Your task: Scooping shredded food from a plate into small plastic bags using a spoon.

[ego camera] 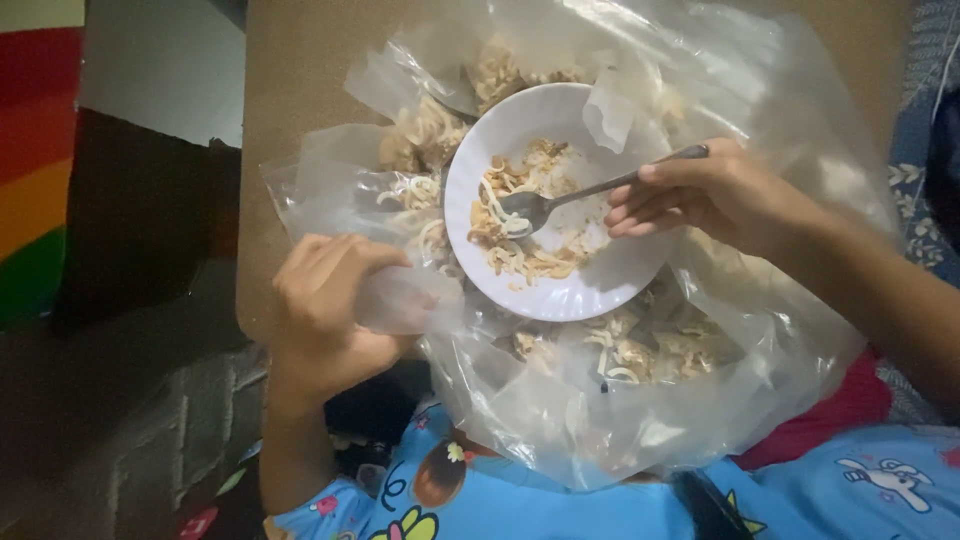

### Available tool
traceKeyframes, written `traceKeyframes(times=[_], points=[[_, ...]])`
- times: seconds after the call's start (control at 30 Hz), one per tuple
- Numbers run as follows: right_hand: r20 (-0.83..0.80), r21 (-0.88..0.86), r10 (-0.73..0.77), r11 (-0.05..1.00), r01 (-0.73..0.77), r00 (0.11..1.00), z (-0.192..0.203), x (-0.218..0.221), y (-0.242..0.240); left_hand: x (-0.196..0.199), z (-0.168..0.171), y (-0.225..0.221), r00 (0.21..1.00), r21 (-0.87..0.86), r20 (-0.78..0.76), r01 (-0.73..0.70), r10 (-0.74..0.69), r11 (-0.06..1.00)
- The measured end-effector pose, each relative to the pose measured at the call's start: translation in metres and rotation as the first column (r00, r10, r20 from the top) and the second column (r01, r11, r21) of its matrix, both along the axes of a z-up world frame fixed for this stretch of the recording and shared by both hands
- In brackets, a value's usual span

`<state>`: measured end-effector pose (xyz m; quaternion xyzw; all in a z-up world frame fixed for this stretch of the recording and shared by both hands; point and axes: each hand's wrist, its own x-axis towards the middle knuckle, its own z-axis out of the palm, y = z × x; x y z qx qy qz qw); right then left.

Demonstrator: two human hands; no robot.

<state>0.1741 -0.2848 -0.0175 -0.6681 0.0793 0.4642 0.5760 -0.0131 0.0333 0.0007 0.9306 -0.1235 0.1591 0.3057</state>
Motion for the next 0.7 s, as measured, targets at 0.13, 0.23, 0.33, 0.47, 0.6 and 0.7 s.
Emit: traceKeyframes(times=[0.13,0.23,0.33,0.47,0.6,0.7], points=[[0.033,0.097,0.069,0.993,-0.072,0.997,-0.011,0.004,-0.015,0.008,0.000,-0.007,1.000,0.019,-0.004,0.030,-0.030,0.999],[0.040,0.108,0.044,0.993,-0.048,0.998,-0.012,0.004,-0.029,0.014,-0.002,-0.010,0.999,0.048,0.009,0.030,-0.031,0.998],[0.165,0.266,0.034,0.961,-0.078,0.986,0.002,0.000,-0.044,0.022,-0.006,-0.015,0.999,0.043,0.014,0.031,-0.031,0.999],[0.315,0.384,-0.016,0.916,-0.112,0.949,0.029,-0.003,-0.061,0.031,-0.007,-0.021,1.000,0.035,0.008,0.017,-0.017,0.999],[0.425,0.376,-0.032,0.915,-0.144,0.904,0.060,-0.012,-0.062,0.036,-0.011,-0.026,1.000,0.038,-0.014,0.021,-0.020,0.999],[0.404,0.107,-0.099,0.992,0.061,0.909,0.086,-0.019,-0.053,0.039,-0.012,-0.031,1.000,0.030,-0.014,-0.001,0.002,1.000]])
